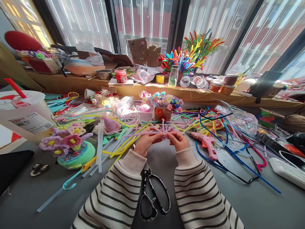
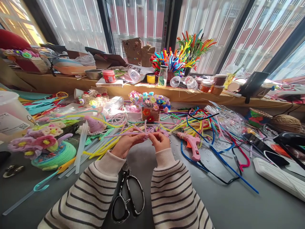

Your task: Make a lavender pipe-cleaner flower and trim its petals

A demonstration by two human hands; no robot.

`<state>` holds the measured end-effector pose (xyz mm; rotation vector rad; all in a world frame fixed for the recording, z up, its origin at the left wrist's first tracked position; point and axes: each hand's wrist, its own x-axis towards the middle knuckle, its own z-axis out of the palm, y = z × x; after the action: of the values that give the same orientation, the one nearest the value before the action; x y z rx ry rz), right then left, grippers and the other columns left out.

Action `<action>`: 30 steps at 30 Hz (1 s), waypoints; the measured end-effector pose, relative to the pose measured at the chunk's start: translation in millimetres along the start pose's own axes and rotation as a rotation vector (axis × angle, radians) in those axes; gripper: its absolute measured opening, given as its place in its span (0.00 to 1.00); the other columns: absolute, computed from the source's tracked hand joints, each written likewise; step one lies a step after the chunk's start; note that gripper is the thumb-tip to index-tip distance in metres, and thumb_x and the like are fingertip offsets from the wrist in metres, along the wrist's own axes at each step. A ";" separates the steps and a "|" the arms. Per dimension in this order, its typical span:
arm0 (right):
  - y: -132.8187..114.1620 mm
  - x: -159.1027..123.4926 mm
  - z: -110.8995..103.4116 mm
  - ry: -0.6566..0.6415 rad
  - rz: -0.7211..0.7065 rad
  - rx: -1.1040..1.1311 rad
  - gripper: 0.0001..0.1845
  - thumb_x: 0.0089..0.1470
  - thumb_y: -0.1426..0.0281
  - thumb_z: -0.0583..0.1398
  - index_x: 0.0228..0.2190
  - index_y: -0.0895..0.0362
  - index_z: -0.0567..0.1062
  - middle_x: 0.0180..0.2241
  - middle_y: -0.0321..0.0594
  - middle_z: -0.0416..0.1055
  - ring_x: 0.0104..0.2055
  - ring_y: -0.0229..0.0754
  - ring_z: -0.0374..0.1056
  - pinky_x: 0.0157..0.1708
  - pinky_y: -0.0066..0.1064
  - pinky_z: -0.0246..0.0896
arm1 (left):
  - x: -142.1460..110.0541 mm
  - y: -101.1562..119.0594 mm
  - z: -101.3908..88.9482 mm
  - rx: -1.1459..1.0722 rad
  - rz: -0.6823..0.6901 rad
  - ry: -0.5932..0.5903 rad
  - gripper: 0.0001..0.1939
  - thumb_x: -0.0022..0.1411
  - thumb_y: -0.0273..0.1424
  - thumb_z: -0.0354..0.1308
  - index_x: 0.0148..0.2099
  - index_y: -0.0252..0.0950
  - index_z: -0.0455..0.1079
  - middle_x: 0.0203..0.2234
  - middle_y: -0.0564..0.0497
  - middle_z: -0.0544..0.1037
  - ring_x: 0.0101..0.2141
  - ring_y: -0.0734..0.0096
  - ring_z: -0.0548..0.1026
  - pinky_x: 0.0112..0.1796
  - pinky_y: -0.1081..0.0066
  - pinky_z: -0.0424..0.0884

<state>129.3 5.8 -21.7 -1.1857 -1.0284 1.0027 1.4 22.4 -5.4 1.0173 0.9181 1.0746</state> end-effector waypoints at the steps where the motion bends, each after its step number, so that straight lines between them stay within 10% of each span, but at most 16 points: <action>1: -0.3 0.0 -0.3 -0.019 0.019 0.001 0.13 0.31 0.61 0.61 0.18 0.59 0.70 0.16 0.32 0.63 0.18 0.31 0.56 0.15 0.23 0.56 | -0.1 0.3 0.4 0.002 -0.001 0.001 0.12 0.41 0.28 0.61 0.28 0.33 0.61 0.23 0.53 0.71 0.26 0.75 0.71 0.32 0.72 0.69; 15: 0.8 1.5 1.2 -0.125 0.139 0.153 0.18 0.29 0.55 0.59 0.16 0.58 0.66 0.14 0.31 0.56 0.16 0.30 0.50 0.12 0.23 0.45 | -0.4 2.4 0.7 0.059 0.108 -0.052 0.13 0.40 0.29 0.60 0.28 0.34 0.60 0.21 0.56 0.69 0.25 0.77 0.70 0.28 0.74 0.68; 22: -3.8 -5.7 -6.5 0.118 -0.630 -0.537 0.09 0.44 0.68 0.55 0.29 0.59 0.71 0.28 0.39 0.61 0.22 0.32 0.56 0.19 0.25 0.55 | 0.1 2.4 -2.3 -0.086 -0.053 -0.055 0.10 0.42 0.27 0.60 0.28 0.32 0.62 0.24 0.52 0.71 0.26 0.79 0.70 0.29 0.78 0.68; 30: -2.7 -6.7 -6.5 0.090 -0.838 -0.806 0.08 0.48 0.70 0.53 0.27 0.57 0.71 0.27 0.41 0.62 0.27 0.37 0.59 0.25 0.28 0.58 | 0.1 1.5 -1.1 -0.041 -0.062 -0.056 0.11 0.41 0.27 0.61 0.27 0.32 0.61 0.20 0.54 0.71 0.24 0.79 0.70 0.27 0.77 0.68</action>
<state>134.2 -2.5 -20.2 -1.2050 -1.7238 -0.1597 0.0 22.9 -4.2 0.9749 0.8736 1.0045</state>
